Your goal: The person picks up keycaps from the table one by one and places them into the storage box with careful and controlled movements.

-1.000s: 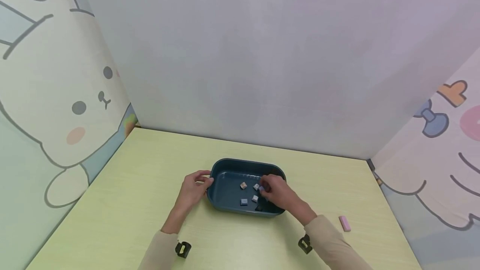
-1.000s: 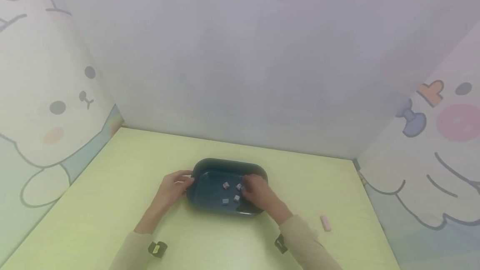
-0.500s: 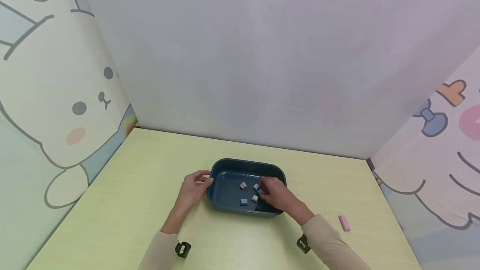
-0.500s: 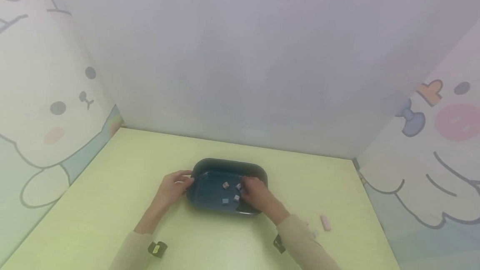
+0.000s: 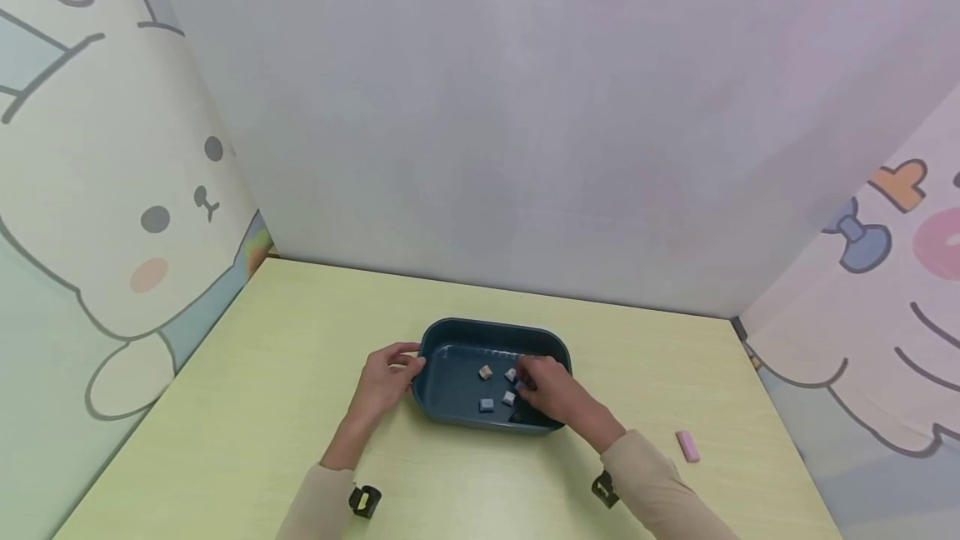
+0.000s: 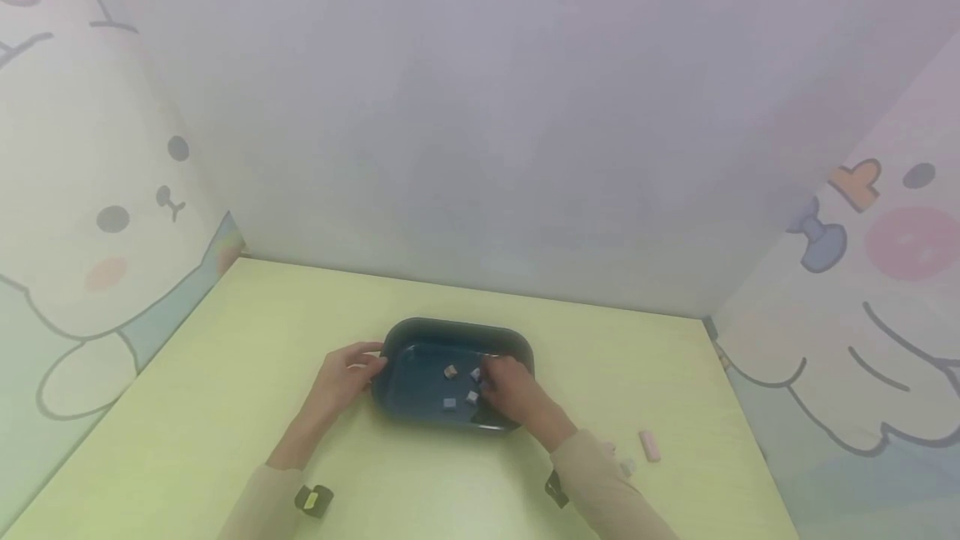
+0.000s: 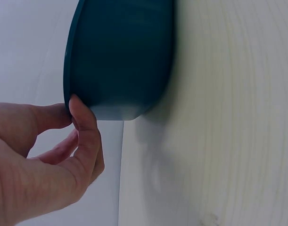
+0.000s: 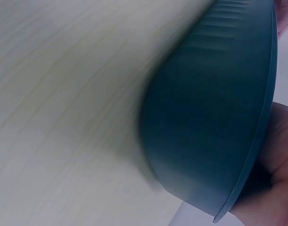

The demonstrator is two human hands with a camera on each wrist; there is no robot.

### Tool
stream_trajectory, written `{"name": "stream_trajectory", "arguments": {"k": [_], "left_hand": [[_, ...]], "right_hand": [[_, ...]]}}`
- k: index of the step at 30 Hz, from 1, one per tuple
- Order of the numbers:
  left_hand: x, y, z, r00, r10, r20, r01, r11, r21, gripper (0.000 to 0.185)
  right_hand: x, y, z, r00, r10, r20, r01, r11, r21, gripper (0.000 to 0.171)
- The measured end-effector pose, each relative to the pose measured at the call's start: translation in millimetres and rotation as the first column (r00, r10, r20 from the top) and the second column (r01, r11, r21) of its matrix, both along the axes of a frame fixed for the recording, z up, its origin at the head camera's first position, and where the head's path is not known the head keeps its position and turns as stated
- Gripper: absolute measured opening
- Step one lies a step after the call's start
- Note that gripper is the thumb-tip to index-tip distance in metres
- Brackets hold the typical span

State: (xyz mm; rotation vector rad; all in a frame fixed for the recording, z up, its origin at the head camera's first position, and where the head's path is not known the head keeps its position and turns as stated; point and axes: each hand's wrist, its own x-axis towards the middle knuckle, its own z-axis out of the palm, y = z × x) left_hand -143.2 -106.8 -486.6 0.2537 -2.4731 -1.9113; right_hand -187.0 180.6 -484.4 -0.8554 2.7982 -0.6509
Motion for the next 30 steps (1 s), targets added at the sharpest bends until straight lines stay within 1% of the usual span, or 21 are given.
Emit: {"name": "stream_trajectory", "arguments": {"k": [7, 14, 17, 24, 30], "left_hand": [[-0.1, -0.2, -0.7, 1.000, 0.001, -0.001, -0.001, 1.000, -0.007, 0.030], [0.2, -0.8, -0.3, 1.000, 0.005, 0.001, -0.005, 1.000, -0.016, 0.030], [0.4, -0.9, -0.2, 1.000, 0.004, 0.000, -0.004, 1.000, -0.021, 0.031], [0.9, -1.6, 0.4, 1.000, 0.000, -0.006, -0.001, 1.000, -0.022, 0.030], [0.4, -1.6, -0.3, 1.000, 0.001, -0.002, -0.001, 1.000, -0.029, 0.031]], "right_hand": [[0.2, 0.9, 3.5, 1.000, -0.001, -0.006, 0.001, 1.000, -0.004, 0.012], [2.3, 3.1, 8.0, 0.999, -0.008, -0.054, 0.008, 1.000, -0.006, 0.015], [2.8, 4.2, 9.5, 0.997, -0.028, -0.066, 0.028, 1.000, 0.000, 0.017], [5.0, 8.2, 15.3, 0.996, -0.062, -0.070, 0.058, 0.997, -0.052, 0.018], [7.5, 13.1, 19.1, 0.991, -0.074, -0.110, 0.066, 0.995, -0.079, 0.018]]}}
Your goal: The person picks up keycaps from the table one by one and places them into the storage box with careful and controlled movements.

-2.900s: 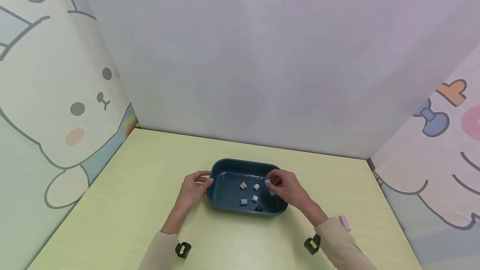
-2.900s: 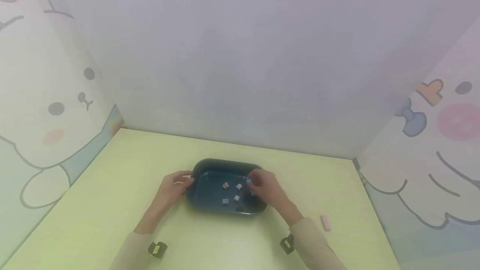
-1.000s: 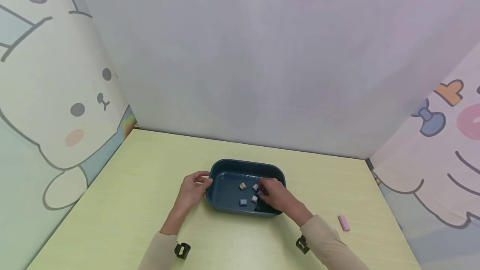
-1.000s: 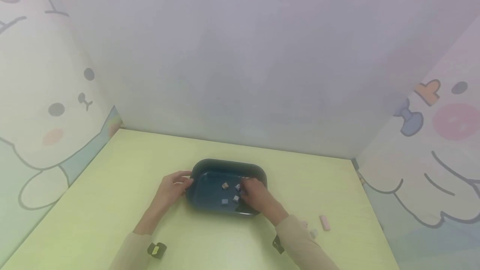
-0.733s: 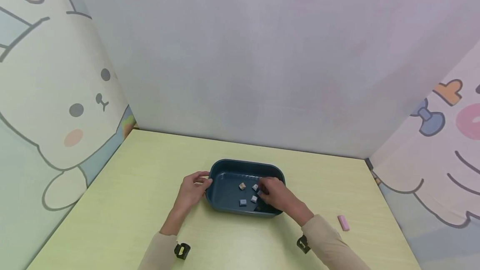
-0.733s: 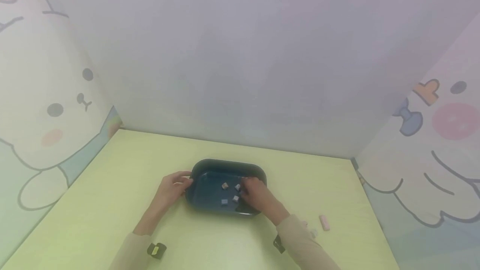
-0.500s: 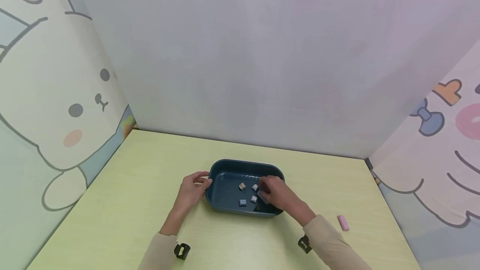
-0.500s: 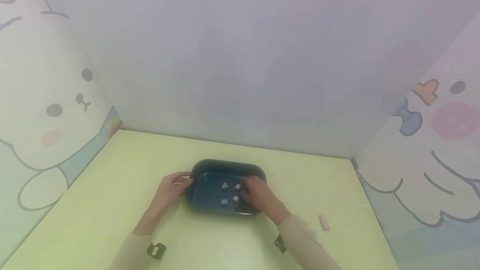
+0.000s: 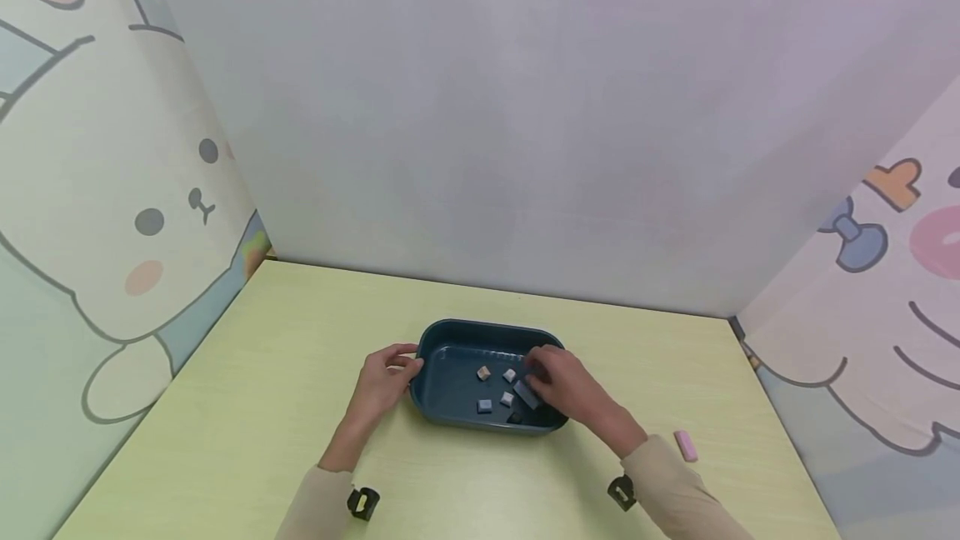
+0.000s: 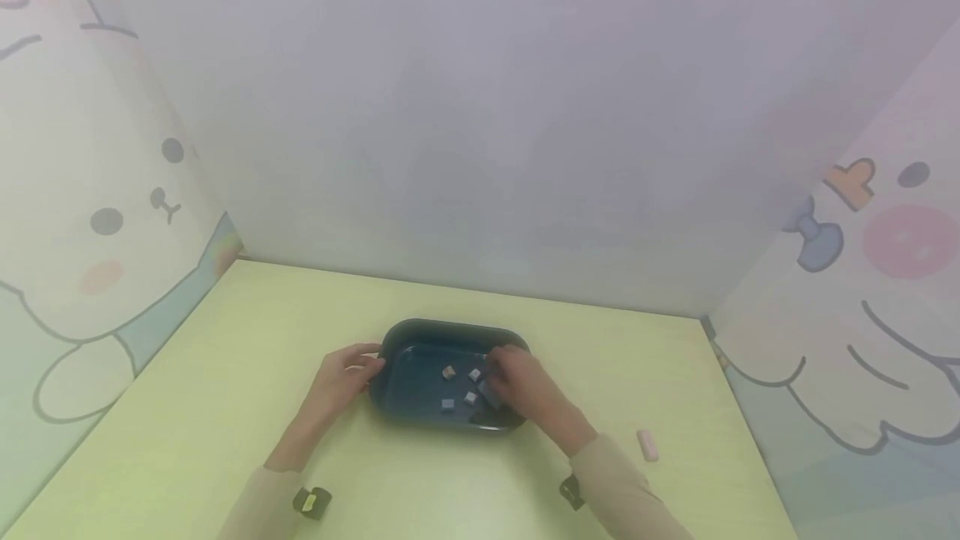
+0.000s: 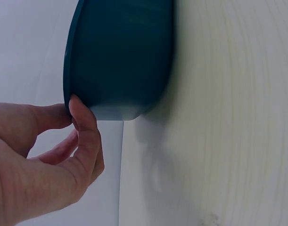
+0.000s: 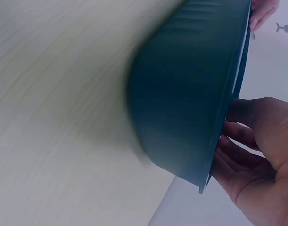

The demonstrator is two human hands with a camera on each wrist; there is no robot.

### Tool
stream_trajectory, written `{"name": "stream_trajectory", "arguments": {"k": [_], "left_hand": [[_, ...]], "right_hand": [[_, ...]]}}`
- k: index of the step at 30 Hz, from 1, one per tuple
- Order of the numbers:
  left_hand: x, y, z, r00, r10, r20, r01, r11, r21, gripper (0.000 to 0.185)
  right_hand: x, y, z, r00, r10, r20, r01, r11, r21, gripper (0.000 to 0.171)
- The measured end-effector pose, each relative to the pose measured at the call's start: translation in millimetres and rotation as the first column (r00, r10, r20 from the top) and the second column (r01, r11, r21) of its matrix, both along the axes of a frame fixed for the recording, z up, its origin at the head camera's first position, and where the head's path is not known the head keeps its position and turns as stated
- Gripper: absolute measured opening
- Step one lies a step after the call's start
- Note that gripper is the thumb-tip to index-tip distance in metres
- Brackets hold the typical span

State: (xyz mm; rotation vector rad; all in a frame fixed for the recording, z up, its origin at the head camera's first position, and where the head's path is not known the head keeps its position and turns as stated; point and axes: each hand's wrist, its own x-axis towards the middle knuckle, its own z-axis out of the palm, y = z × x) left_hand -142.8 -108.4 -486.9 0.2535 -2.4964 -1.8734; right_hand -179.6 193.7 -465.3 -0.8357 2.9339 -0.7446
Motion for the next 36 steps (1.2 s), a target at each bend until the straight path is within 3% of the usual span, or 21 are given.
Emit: {"name": "stream_trajectory", "arguments": {"k": [24, 36], "left_hand": [[-2.2, -0.9, -2.4, 1.000, -0.002, -0.002, 0.002, 1.000, 0.015, 0.030], [-1.0, 0.4, -0.2, 1.000, 0.007, 0.003, -0.007, 1.000, 0.015, 0.030]], "right_hand": [[11.2, 24.5, 16.9, 0.993, -0.011, -0.117, -0.006, 0.990, -0.143, 0.023], [19.6, 47.5, 10.0, 0.985, -0.048, -0.167, 0.017, 0.983, -0.185, 0.025]]}}
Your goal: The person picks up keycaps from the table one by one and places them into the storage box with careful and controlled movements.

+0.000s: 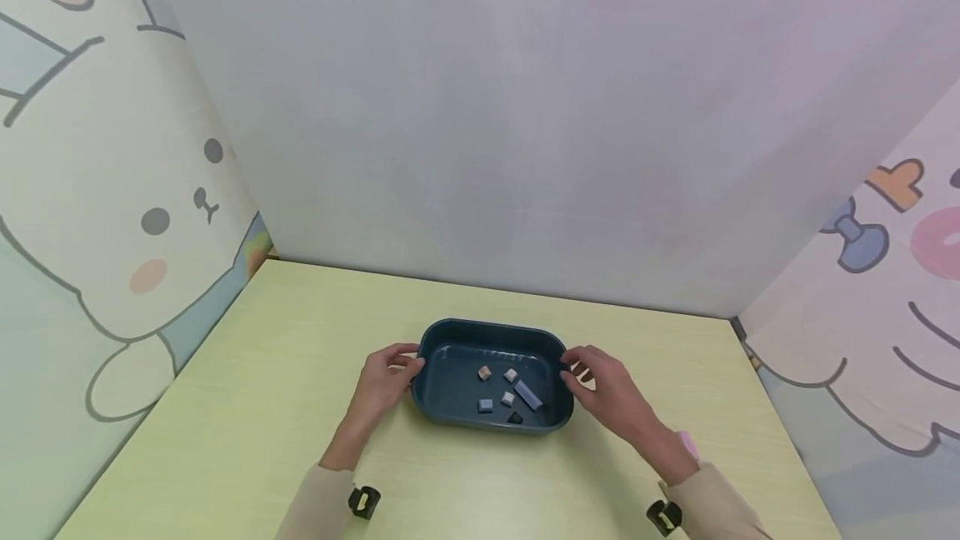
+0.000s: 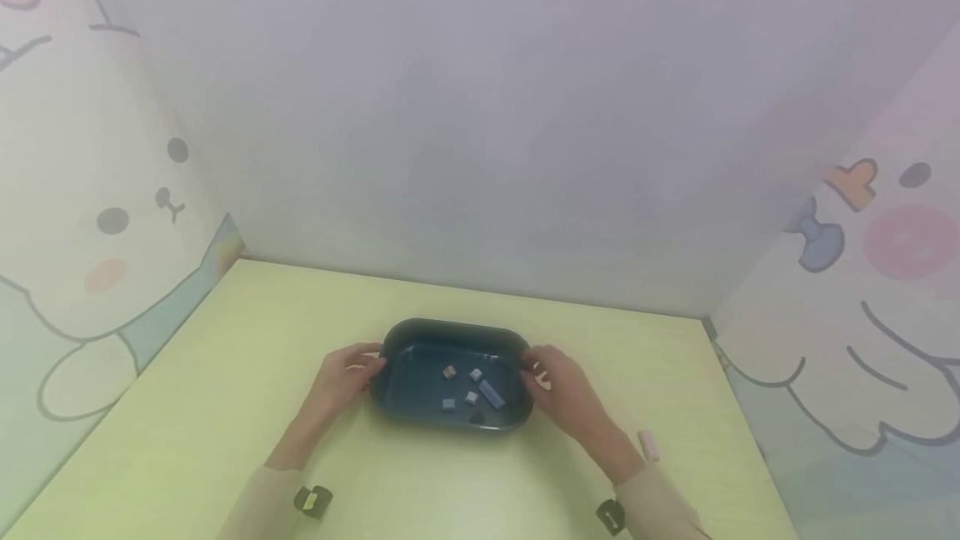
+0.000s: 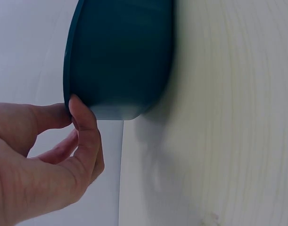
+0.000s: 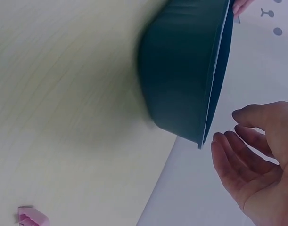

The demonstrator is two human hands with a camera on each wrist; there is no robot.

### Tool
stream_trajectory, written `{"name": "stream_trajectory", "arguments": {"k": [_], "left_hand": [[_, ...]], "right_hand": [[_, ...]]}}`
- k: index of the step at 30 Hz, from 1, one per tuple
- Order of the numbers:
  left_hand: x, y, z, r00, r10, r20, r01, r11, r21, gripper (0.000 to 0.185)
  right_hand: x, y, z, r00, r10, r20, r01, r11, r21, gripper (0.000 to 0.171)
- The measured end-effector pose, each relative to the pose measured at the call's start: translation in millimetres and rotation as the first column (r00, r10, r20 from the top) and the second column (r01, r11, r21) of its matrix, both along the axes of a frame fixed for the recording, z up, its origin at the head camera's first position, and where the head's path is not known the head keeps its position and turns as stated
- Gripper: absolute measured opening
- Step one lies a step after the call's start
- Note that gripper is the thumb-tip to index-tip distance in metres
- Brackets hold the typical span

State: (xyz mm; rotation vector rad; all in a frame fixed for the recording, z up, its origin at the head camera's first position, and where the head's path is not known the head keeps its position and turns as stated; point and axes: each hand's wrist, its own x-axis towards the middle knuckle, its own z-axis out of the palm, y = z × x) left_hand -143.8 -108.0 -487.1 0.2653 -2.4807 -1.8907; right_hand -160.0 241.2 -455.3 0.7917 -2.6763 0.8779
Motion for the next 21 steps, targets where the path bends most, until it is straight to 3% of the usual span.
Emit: {"name": "stream_trajectory", "arguments": {"k": [13, 21], "left_hand": [[0.0, -0.8, -1.2, 1.000, -0.004, -0.003, 0.004, 1.000, 0.016, 0.031], [-0.3, -0.8, -1.9, 1.000, -0.010, -0.006, 0.010, 1.000, 0.022, 0.030]], "right_hand": [[13.4, 21.9, -2.2, 0.993, -0.018, -0.120, 0.016, 1.000, -0.020, 0.028], [23.1, 35.0, -3.9, 0.992, -0.061, -0.109, 0.060, 0.998, -0.018, 0.029]]}}
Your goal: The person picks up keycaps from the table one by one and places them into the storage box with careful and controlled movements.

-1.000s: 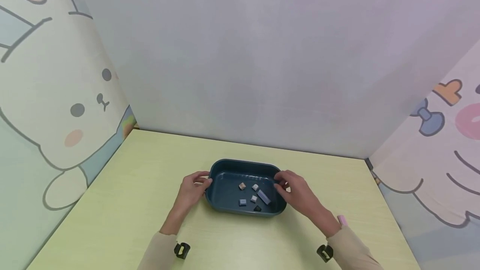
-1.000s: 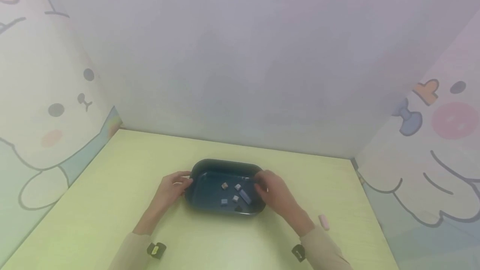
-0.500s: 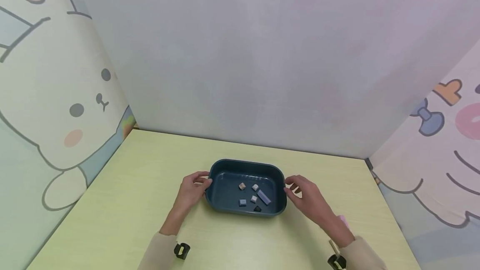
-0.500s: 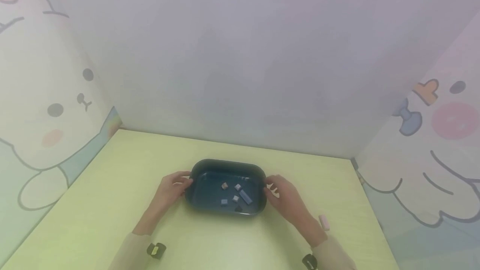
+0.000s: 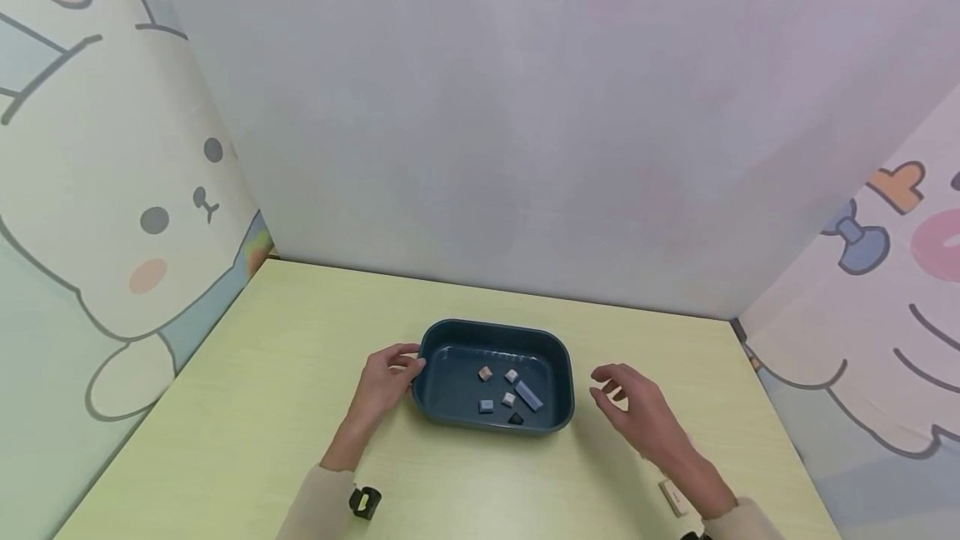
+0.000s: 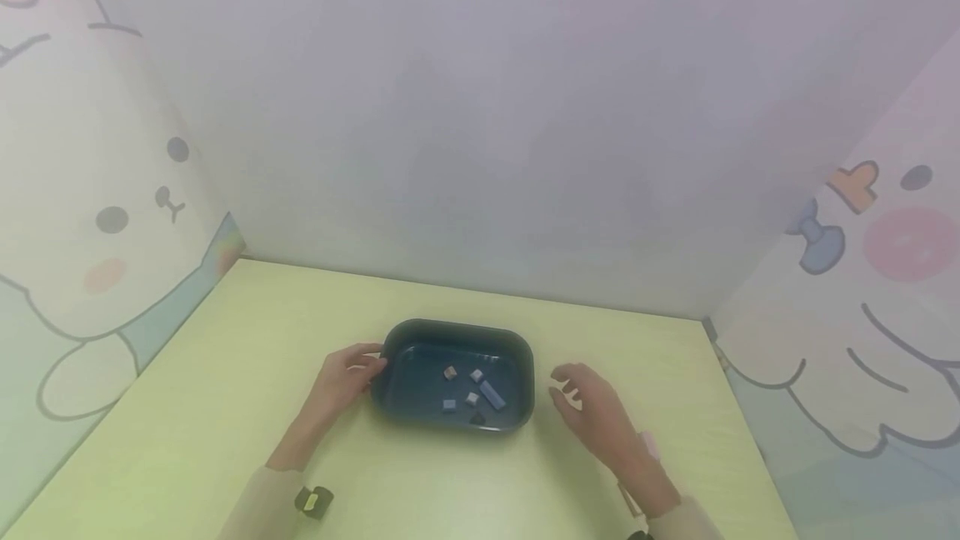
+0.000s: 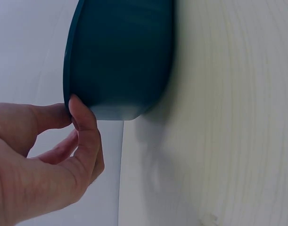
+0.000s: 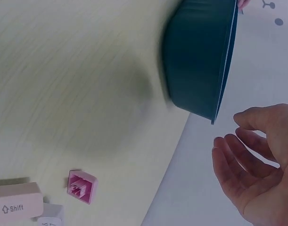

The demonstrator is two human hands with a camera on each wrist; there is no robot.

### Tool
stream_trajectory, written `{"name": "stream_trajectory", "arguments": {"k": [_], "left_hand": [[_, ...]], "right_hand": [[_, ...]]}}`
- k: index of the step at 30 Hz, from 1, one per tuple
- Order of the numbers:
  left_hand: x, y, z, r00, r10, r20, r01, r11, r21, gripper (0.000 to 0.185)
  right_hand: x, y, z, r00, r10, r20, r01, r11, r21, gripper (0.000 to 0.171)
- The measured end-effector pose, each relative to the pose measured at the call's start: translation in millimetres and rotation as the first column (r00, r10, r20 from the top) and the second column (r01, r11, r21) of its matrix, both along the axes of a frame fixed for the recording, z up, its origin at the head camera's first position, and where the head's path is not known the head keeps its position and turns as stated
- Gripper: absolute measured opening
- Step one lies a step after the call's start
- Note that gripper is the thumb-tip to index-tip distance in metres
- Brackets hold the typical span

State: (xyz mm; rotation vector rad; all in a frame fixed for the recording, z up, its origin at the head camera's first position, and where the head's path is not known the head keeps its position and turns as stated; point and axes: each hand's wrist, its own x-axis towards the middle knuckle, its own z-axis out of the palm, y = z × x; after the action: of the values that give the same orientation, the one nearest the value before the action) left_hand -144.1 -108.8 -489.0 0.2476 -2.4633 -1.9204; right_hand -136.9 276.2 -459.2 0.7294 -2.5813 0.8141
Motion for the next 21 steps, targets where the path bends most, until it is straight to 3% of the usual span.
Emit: {"name": "stream_trajectory", "arguments": {"k": [10, 21], "left_hand": [[-0.7, 0.0, -1.0, 1.000, 0.002, -0.005, -0.002, 1.000, -0.003, 0.030], [-1.4, 0.1, -3.1, 1.000, 0.008, -0.001, -0.008, 1.000, 0.006, 0.030]], "right_hand": [[9.9, 14.2, -3.2, 1.000, -0.029, -0.006, 0.029, 1.000, 0.004, 0.029], [20.2, 25.5, -8.9, 0.995, -0.087, 0.045, 0.086, 0.996, 0.016, 0.027]]}}
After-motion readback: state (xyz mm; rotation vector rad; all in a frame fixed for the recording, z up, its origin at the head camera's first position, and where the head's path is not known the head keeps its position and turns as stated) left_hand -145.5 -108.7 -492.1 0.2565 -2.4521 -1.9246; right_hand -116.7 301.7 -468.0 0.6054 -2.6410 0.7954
